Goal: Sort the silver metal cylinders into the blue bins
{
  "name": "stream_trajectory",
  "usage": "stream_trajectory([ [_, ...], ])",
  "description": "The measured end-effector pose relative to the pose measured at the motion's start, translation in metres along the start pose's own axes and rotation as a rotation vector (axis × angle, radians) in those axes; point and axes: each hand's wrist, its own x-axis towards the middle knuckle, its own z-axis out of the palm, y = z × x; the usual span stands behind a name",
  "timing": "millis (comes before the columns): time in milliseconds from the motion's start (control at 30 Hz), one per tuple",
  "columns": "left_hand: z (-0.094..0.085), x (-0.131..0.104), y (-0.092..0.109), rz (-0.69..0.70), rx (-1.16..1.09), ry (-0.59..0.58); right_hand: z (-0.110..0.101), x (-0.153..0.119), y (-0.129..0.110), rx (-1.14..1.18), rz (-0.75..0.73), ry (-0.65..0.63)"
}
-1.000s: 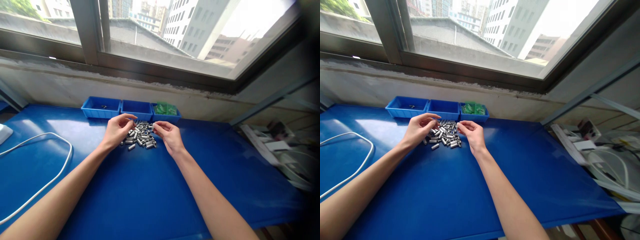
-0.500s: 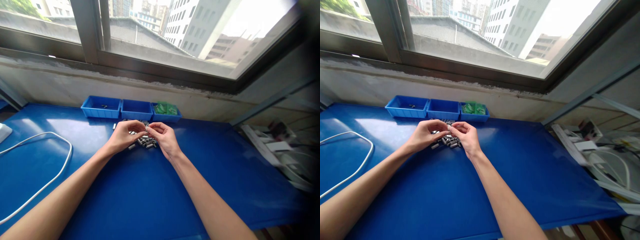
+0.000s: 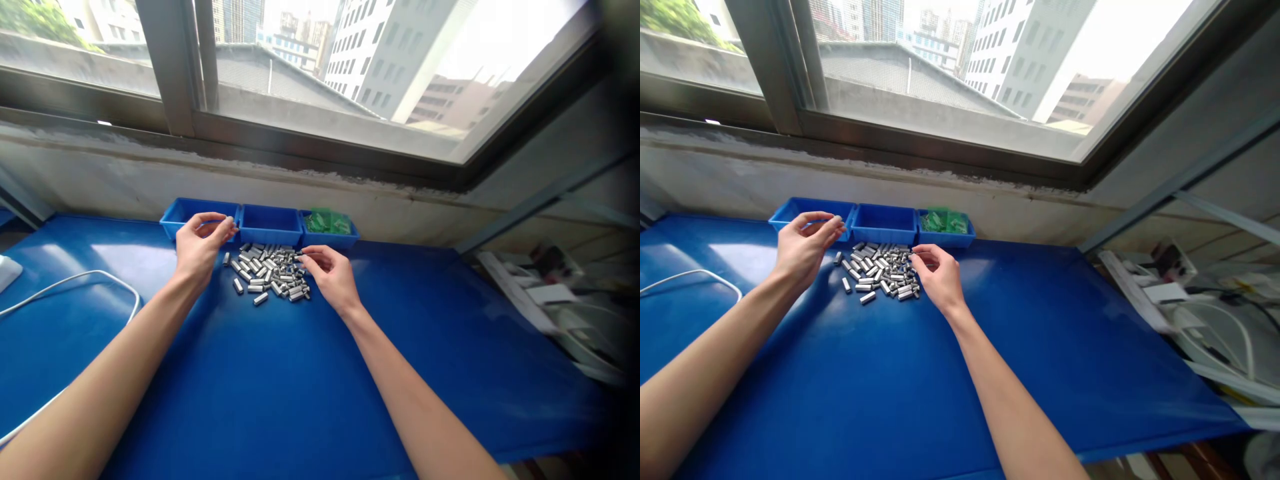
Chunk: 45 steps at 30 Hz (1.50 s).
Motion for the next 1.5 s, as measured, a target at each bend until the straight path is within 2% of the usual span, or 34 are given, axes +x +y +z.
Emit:
stream_trajectory([
  [67,-0.004,0.006,0.002,0.038,-0.044,0.077,-0.002,-0.001,0.002,-0.136,-0.087,0.023],
  [133,-0.007,0.009,0.003,0.036,-0.085,0.099,-0.005,-0.002,0.002,-0.241,-0.162,0.020],
  [333,-0.004,0.004,-0.001,0.001,-0.055,0.031,-0.007,-0.002,0.005,-0.452,-0.256,-0.076],
  [433,0.003,-0.005,0.000,-0.018,0.042,-0.055,-0.006,-0.001,0.008,-0.437,-0.245,-0.109],
  [700,0.016,-0.029,0.000,-0.009,0.251,-0.401,-0.007,-0.003,0.001,-0.376,-0.234,-0.174],
  [933,0.020,-0.041,-0.009,0.060,0.380,-0.554,-0.017,-0.001,-0.001,-0.219,-0.146,-0.319],
  [1233,0.021,-0.043,-0.008,0.110,0.433,-0.570,-0.011,0.000,0.005,-0.172,-0.138,-0.236],
  [1500,0.021,-0.041,-0.005,0.122,0.434,-0.554,-0.008,0.002,0.015,-0.028,0.006,-0.105],
])
